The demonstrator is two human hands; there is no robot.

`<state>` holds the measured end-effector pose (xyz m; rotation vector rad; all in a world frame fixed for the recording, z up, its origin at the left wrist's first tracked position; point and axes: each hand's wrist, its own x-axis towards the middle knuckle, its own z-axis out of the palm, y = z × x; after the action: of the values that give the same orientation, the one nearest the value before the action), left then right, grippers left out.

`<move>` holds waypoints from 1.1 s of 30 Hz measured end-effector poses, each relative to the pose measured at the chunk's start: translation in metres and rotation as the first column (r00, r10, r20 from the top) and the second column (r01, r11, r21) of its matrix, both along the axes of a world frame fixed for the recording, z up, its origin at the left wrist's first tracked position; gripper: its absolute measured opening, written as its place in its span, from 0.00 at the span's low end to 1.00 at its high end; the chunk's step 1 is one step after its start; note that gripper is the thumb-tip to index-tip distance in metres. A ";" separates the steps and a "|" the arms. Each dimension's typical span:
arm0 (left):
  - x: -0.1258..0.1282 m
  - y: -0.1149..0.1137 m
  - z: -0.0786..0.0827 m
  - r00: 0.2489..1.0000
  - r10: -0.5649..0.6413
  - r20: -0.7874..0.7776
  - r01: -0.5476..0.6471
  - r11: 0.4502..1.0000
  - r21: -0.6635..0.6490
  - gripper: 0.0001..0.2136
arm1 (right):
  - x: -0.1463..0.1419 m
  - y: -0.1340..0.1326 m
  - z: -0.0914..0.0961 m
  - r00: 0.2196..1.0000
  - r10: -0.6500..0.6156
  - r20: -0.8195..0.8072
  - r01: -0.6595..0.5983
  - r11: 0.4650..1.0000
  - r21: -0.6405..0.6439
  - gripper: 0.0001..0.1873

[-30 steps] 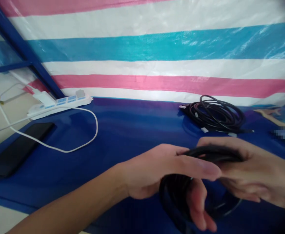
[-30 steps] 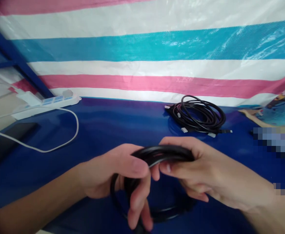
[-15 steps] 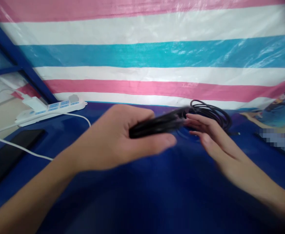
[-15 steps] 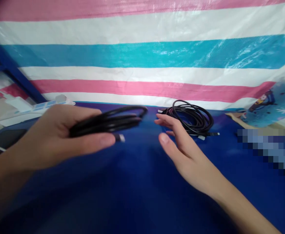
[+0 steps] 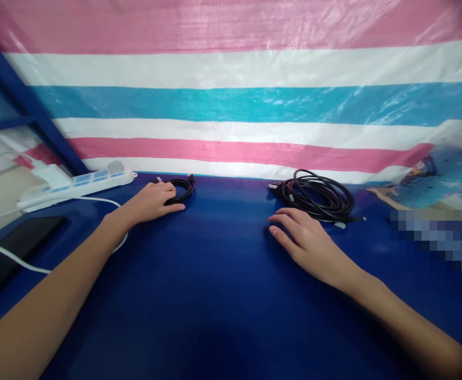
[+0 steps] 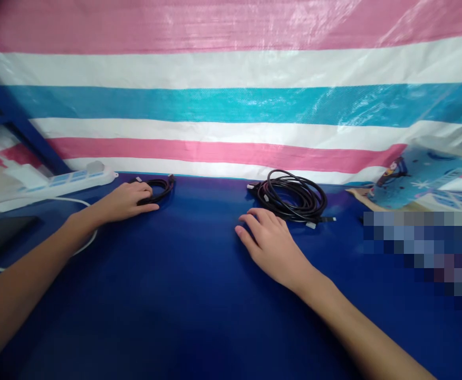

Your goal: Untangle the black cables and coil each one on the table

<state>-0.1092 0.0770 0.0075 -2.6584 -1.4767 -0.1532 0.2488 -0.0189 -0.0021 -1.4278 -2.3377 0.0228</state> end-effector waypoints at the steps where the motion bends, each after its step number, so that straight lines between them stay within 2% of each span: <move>1: -0.001 -0.002 0.001 1.000 0.009 0.006 -0.009 1.000 -0.013 0.21 | 0.002 0.001 -0.001 1.000 0.007 -0.001 -0.007 1.000 0.016 0.17; 6: 0.004 -0.010 0.002 0.997 0.051 0.057 -0.049 0.998 -0.044 0.22 | 0.013 0.008 0.009 0.998 0.001 -0.056 0.006 0.991 0.134 0.13; 11: 0.011 -0.011 0.002 0.988 0.037 0.148 -0.036 0.999 -0.014 0.20 | 0.031 0.014 0.029 0.964 -0.168 -0.207 0.219 0.941 0.257 0.10; 14: 0.008 -0.006 0.000 0.971 0.073 0.228 -0.082 0.996 0.030 0.17 | 0.039 0.018 0.032 0.937 -0.239 -0.254 0.302 0.921 0.248 0.08; 17: -0.005 0.001 -0.006 0.938 0.164 0.307 -0.188 0.981 0.050 0.15 | 0.041 0.019 0.031 0.925 -0.265 -0.273 0.324 0.924 0.202 0.08; 20: -0.022 0.010 -0.011 0.896 0.264 0.356 -0.280 0.960 -0.006 0.19 | 0.037 0.019 0.028 0.922 -0.265 -0.283 0.320 0.932 0.168 0.07; 24: -0.030 0.020 -0.011 0.857 0.324 0.401 -0.320 0.944 -0.078 0.22 | 0.030 0.016 0.027 0.920 -0.258 -0.295 0.312 0.937 0.154 0.08; 30: -0.023 0.040 -0.008 0.846 0.421 0.327 -0.416 0.905 -0.091 0.17 | 0.035 0.020 0.024 0.925 -0.261 -0.276 0.319 0.927 0.195 0.09; 33: -0.031 0.046 -0.007 0.827 0.482 0.289 -0.481 0.873 -0.081 0.20 | 0.043 0.026 0.019 0.929 -0.287 -0.233 0.328 0.931 0.159 0.11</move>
<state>-0.1399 0.1230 0.0001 -2.2348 -2.1912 -0.5315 0.2913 0.0075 0.0172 -1.5935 -1.8723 -0.1378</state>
